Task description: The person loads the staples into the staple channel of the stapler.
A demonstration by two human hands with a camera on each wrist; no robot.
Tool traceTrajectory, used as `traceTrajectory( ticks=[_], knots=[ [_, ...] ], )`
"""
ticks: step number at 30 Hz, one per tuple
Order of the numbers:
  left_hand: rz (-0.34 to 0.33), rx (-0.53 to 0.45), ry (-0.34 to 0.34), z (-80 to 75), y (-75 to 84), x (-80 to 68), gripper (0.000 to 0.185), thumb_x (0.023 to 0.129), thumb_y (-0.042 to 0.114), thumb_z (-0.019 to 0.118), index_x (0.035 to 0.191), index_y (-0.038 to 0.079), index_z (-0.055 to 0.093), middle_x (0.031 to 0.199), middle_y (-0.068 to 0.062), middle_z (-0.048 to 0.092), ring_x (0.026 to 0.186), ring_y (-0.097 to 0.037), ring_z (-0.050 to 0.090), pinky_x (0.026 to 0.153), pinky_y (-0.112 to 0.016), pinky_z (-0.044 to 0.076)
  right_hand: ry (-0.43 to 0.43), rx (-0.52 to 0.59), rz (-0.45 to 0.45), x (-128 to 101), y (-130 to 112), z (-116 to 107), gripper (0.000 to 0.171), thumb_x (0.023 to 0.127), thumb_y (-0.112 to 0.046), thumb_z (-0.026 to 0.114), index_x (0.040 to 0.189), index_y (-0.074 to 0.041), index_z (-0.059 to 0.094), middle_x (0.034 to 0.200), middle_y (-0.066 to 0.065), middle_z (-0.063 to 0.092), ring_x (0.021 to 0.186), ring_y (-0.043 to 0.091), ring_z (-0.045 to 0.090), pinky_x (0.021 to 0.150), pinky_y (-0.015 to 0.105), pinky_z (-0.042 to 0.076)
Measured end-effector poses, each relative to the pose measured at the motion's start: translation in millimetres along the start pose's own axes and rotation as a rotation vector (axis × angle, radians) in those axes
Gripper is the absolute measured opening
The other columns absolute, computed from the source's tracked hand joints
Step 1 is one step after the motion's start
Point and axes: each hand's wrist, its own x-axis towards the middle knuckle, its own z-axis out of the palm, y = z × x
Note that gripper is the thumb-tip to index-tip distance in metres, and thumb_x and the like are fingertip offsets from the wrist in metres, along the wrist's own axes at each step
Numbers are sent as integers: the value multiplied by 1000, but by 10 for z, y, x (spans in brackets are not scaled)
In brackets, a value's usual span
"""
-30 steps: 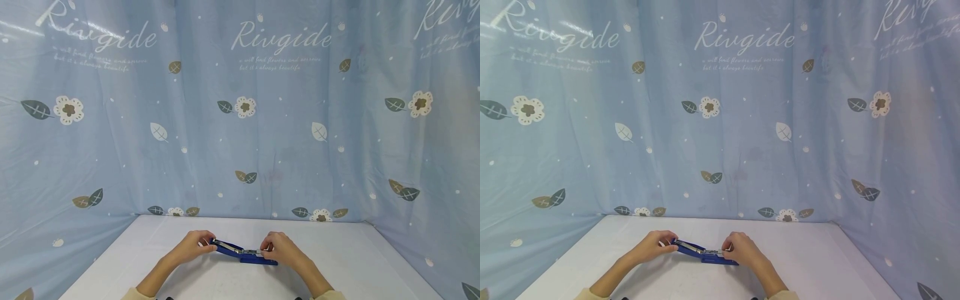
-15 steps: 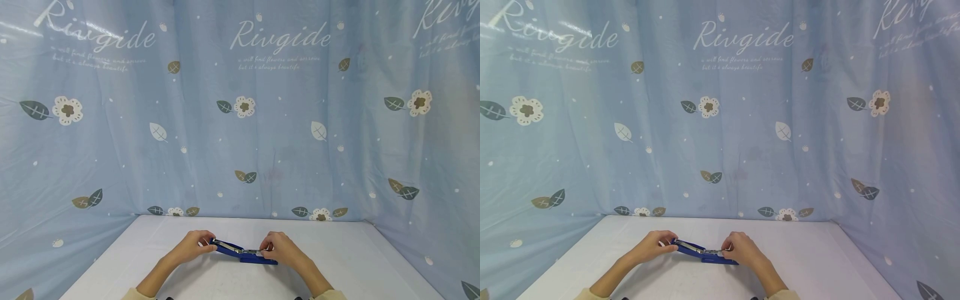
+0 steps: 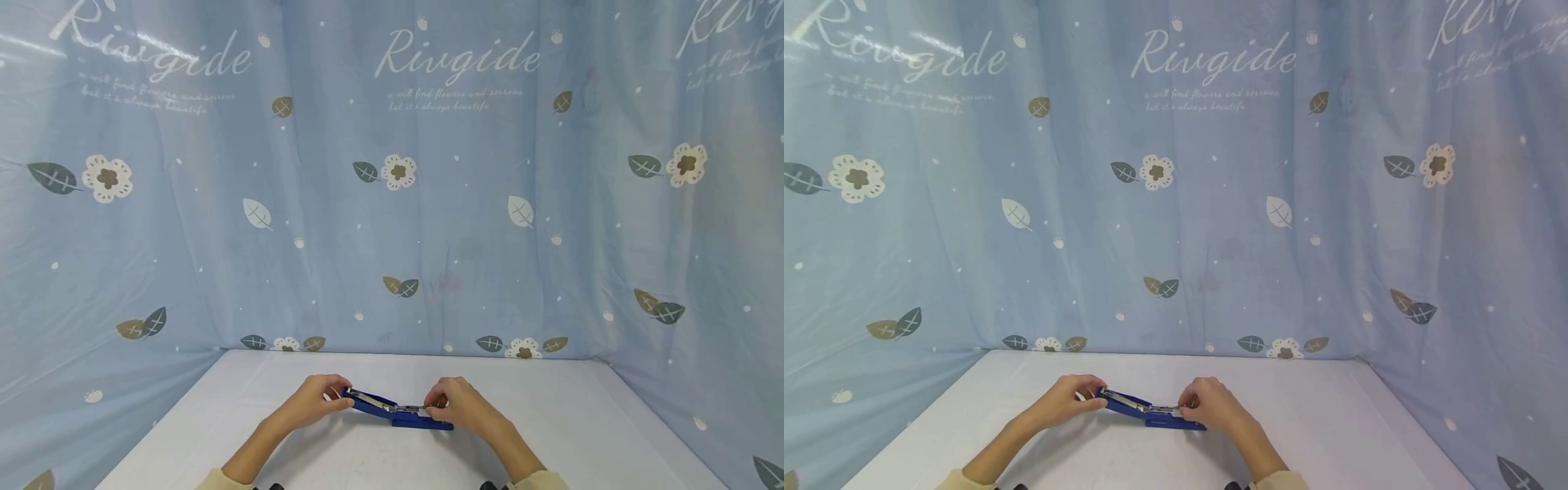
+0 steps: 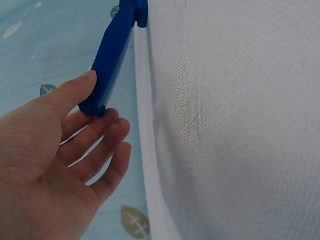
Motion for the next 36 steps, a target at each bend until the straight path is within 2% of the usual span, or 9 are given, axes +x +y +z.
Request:
traceTrajectory(
  ticks=[7,16,28,36],
  knots=[
    [-3,-10,-4,-4,-3,3,40,88,35,72,114,5,68,90,2,69,77,-5,61,67,-21,46,-45,20,-1,-19,65,-74,10,86,-17,74,95,-12,75,85,-8,68,73,2,58,68,18,51],
    [5,-7,-2,0,-6,6,36,88,35,72,112,8,69,88,2,69,76,-5,61,66,-20,46,-48,13,9,-43,90,-112,11,84,-18,76,93,-12,76,84,-9,67,71,3,57,65,19,49],
    [4,-6,-7,7,15,-3,37,89,36,71,112,7,68,89,1,69,76,-4,61,66,-20,46,-70,18,23,-117,147,-157,13,82,-18,78,93,-13,75,83,-8,68,71,7,58,64,19,49],
    [-1,-3,-3,1,3,-4,36,88,35,72,112,8,69,89,1,70,76,-5,62,66,-20,46,-78,47,28,-172,213,-190,19,82,-20,79,97,-8,74,83,-5,69,71,10,59,63,20,49]
  ],
)
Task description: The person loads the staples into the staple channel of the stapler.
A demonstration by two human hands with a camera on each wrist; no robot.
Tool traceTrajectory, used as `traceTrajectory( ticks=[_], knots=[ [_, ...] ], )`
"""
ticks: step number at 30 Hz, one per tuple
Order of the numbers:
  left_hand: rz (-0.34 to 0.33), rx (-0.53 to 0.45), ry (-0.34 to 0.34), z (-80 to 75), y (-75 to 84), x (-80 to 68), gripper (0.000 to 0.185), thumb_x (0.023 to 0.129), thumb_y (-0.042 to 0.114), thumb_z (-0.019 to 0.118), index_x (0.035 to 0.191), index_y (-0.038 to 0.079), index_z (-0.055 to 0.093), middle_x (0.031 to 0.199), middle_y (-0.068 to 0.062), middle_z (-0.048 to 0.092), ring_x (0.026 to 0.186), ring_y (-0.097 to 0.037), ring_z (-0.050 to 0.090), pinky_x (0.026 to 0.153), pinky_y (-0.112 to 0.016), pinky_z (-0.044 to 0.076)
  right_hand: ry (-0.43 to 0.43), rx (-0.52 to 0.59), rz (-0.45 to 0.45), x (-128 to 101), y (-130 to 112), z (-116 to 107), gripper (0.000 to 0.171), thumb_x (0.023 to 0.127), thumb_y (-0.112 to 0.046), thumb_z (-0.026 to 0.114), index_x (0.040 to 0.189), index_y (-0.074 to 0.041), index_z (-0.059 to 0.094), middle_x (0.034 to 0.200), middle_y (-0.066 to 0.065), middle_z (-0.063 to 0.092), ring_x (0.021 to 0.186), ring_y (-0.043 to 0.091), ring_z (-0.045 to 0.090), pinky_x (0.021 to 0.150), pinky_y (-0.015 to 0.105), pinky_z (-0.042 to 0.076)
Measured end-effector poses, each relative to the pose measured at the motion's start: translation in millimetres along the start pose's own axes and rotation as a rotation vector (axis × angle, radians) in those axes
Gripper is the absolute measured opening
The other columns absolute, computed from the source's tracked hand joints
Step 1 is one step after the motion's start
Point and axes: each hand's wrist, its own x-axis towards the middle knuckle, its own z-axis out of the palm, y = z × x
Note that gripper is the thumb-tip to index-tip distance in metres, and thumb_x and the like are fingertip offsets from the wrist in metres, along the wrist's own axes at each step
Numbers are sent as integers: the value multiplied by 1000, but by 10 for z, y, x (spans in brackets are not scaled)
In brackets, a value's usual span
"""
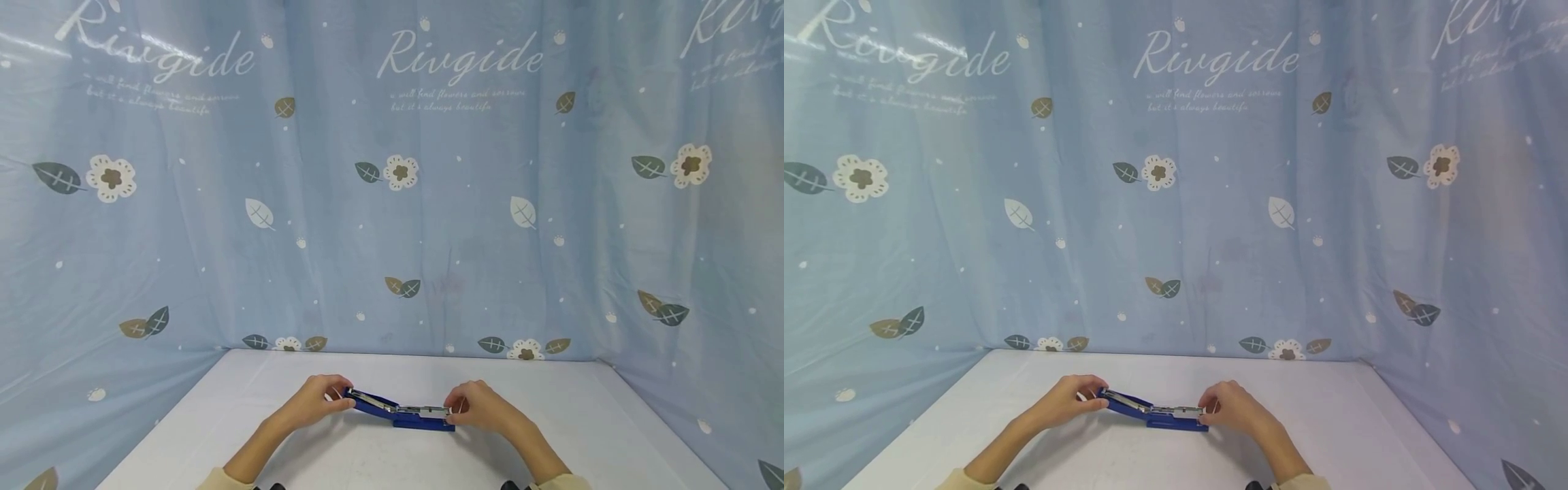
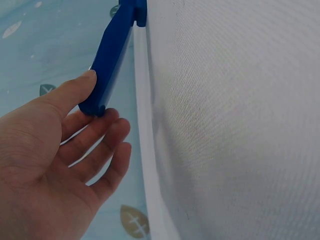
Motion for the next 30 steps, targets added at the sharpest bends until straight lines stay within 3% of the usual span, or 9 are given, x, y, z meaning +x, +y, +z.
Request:
traceTrajectory(
  ticks=[30],
  knots=[
    [7,1,3,-7,20,-3,39,88,35,72,113,6,68,88,1,70,76,-5,62,65,-20,46,-27,81,-16,-51,211,14,23,79,-19,81,96,-7,73,82,-3,71,72,5,60,66,21,49]
  ],
)
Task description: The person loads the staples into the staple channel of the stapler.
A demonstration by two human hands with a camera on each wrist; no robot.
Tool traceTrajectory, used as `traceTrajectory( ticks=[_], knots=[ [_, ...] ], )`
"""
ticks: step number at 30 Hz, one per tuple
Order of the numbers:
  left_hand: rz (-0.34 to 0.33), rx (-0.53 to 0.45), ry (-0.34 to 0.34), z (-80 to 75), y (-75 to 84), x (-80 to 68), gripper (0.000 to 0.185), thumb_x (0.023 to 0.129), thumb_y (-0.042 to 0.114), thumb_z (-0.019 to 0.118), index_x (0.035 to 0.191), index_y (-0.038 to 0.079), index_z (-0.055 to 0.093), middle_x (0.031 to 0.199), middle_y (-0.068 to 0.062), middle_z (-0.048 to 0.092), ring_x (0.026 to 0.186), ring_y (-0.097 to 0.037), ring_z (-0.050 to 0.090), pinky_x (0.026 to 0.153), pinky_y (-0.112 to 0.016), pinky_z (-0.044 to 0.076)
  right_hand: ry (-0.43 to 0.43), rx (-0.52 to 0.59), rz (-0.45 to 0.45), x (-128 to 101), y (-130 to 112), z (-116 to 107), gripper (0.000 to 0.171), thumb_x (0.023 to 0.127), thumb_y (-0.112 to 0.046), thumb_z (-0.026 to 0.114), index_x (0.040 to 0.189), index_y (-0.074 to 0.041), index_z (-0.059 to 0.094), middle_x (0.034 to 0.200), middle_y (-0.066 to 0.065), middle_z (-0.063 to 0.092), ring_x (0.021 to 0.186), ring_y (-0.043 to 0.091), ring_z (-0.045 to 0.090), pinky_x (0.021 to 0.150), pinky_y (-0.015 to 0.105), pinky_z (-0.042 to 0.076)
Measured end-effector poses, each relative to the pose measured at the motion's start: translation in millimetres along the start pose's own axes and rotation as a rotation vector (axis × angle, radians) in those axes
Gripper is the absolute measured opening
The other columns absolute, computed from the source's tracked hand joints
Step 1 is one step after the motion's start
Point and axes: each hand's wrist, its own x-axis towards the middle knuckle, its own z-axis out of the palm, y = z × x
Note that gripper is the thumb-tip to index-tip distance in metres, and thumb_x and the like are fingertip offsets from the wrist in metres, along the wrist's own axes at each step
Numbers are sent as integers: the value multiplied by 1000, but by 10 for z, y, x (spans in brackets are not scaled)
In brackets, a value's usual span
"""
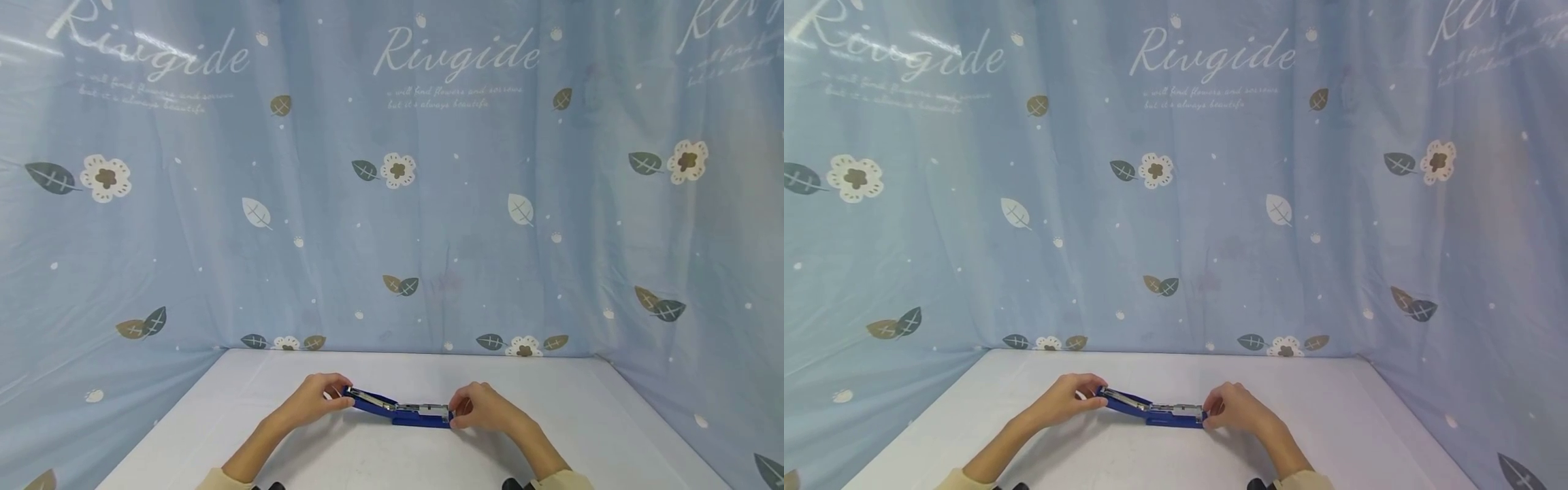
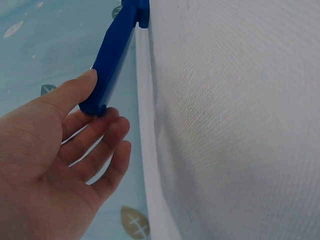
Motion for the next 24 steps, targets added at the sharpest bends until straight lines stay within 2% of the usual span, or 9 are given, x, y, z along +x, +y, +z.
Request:
traceTrajectory(
  ticks=[12,24],
  knots=[
    [-3,-16,12,-10,-37,-19,39,86,34,75,113,6,69,87,1,70,76,-4,62,67,-21,50,-5,-5,28,32,-9,20,20,78,-17,82,94,-9,72,82,-1,69,73,10,59,65,22,47],
    [19,-105,22,-40,15,20,41,88,33,73,116,4,68,94,-4,72,83,-12,69,71,-23,52,-12,26,40,18,-8,9,22,79,-16,81,96,-6,73,83,0,70,72,10,59,65,21,47]
  ],
)
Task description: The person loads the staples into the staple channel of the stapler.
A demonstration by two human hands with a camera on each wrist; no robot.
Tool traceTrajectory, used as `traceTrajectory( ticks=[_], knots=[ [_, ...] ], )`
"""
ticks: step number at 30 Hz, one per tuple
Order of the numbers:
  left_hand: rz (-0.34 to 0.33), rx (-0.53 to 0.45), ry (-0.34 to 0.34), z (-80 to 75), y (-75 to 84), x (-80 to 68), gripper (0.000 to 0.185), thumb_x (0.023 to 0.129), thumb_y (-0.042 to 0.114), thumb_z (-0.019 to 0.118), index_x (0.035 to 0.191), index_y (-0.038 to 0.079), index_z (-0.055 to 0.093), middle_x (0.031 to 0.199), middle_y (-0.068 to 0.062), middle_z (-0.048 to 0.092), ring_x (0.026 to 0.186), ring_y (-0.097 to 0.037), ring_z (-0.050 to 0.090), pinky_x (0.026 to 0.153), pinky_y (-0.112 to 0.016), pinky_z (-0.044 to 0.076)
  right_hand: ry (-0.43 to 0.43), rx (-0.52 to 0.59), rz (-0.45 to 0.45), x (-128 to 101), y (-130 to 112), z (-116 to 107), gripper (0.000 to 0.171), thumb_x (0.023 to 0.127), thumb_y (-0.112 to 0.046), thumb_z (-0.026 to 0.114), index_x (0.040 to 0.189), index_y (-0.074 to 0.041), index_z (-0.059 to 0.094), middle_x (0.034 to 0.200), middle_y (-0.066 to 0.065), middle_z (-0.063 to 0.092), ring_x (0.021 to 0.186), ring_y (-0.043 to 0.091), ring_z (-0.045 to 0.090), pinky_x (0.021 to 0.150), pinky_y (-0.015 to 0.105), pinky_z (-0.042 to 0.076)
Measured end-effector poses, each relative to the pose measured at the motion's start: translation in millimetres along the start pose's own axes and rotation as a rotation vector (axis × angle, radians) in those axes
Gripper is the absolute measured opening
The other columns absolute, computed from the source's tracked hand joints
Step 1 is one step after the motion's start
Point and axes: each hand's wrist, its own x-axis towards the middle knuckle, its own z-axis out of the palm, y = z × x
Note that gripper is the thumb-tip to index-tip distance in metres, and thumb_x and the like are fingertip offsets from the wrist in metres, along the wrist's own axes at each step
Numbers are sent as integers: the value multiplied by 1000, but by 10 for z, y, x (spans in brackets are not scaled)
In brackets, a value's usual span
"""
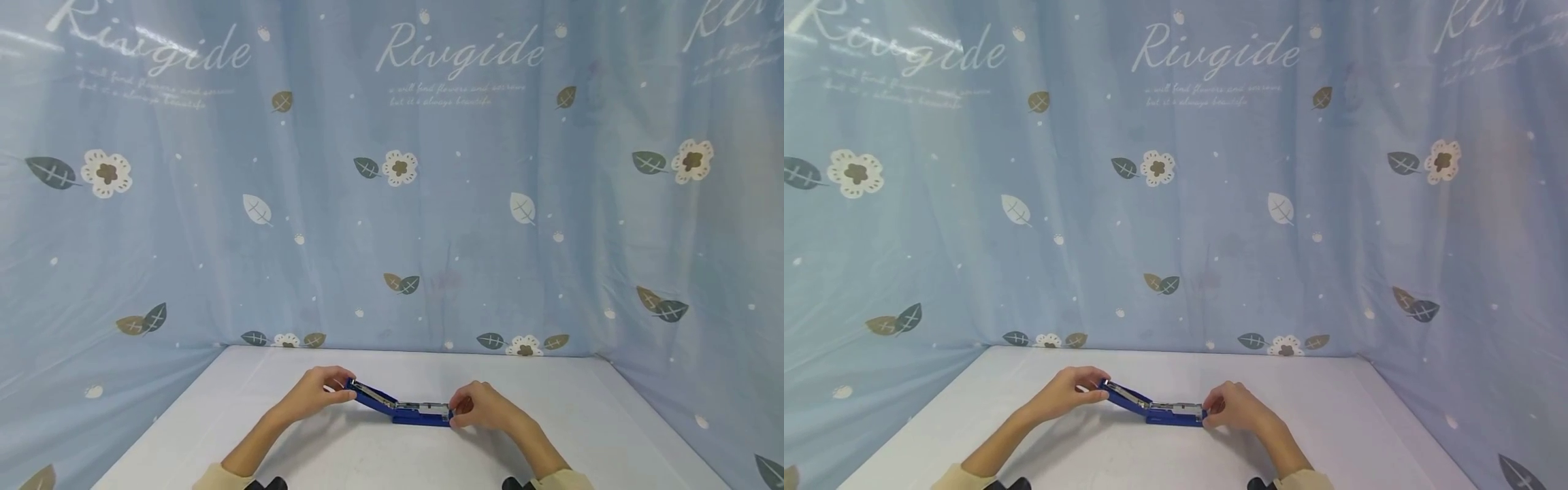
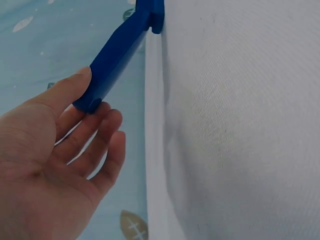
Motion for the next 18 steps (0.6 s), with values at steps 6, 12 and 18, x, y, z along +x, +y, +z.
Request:
traceTrajectory(
  ticks=[6,12,18],
  knots=[
    [-19,-30,8,3,30,30,42,89,34,72,119,3,67,98,-5,73,86,-12,70,75,-23,52,3,13,-3,-11,1,-12,22,79,-16,81,97,-6,73,84,1,71,73,10,60,65,21,48],
    [-32,-63,7,15,54,56,40,90,36,71,119,9,67,102,-3,73,90,-13,70,76,-24,52,7,8,-5,-16,10,-5,21,79,-16,80,96,-6,73,82,0,70,71,9,58,64,21,46],
    [-25,-106,20,41,111,99,34,88,32,73,117,15,68,106,-3,73,92,-16,70,75,-23,53,8,12,-8,-9,36,9,21,79,-17,81,95,-7,73,81,0,70,71,9,58,64,21,46]
  ],
)
